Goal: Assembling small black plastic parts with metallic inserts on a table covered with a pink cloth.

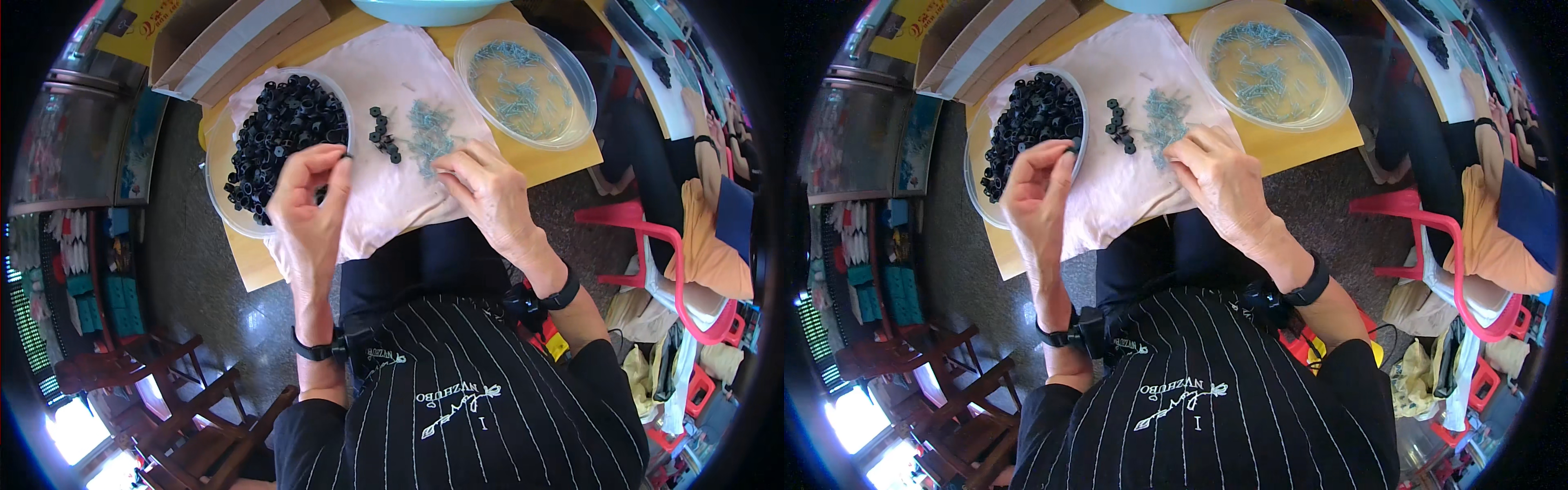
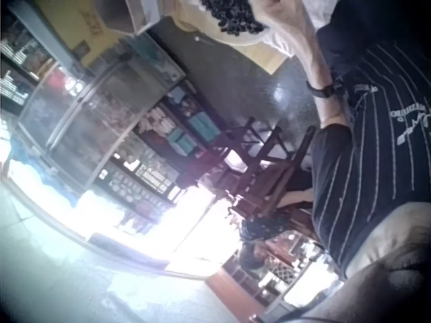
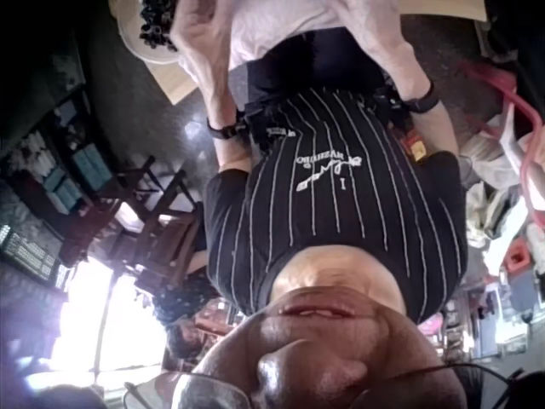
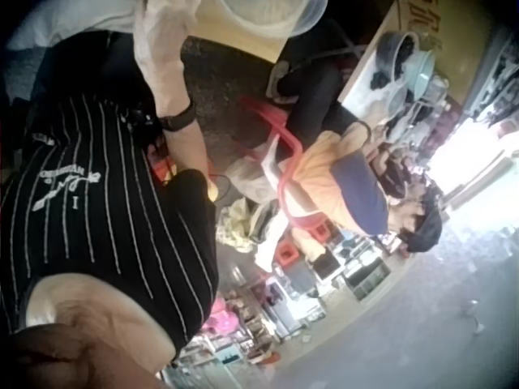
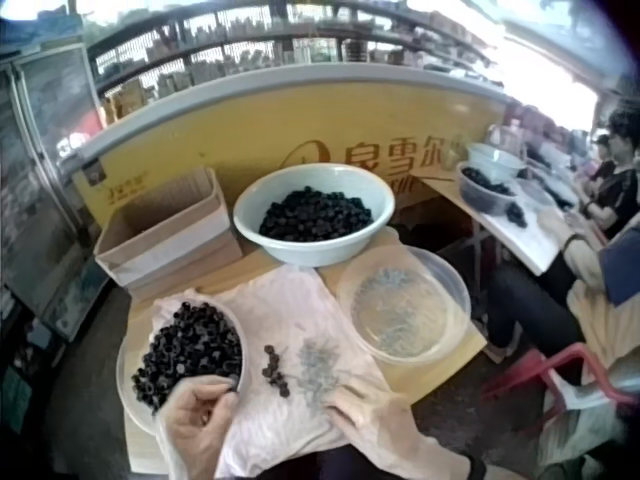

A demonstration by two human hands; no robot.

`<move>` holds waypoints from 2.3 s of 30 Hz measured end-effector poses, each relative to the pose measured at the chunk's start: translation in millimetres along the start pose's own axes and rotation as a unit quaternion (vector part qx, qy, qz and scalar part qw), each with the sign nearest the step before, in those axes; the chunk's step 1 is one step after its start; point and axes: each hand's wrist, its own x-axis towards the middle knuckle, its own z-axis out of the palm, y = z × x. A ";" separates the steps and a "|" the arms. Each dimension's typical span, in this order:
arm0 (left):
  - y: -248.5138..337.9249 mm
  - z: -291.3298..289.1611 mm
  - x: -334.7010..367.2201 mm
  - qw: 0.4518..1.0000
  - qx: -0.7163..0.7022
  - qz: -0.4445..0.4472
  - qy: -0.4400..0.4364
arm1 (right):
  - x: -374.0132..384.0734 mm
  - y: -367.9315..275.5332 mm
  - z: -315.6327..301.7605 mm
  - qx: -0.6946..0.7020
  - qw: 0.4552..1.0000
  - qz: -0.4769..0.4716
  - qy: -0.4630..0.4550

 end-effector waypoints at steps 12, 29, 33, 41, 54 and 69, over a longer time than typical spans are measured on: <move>-12.2 35.0 -30.6 0.971 0.188 -0.012 -0.149 | -2.1 3.8 4.2 -0.026 1.000 -0.012 -0.005; -35.6 22.9 -41.8 0.998 0.016 -0.041 -0.053 | 21.7 -5.8 13.7 0.045 0.999 -0.026 -0.009; -43.8 21.7 -46.9 0.998 -0.026 -0.029 -0.053 | 29.3 -9.2 31.1 -0.001 0.999 -0.022 -0.031; -37.5 21.4 -49.1 0.997 -0.035 -0.012 -0.068 | 32.9 -13.9 31.1 -0.011 0.999 -0.017 -0.037; -13.2 29.2 -41.9 0.994 -0.105 -0.007 -0.028 | 14.3 -30.6 -1.2 0.258 0.966 0.005 -0.032; 16.4 26.2 -40.9 0.979 0.160 0.123 -0.033 | 2.1 -23.1 -4.3 0.288 0.957 0.023 -0.037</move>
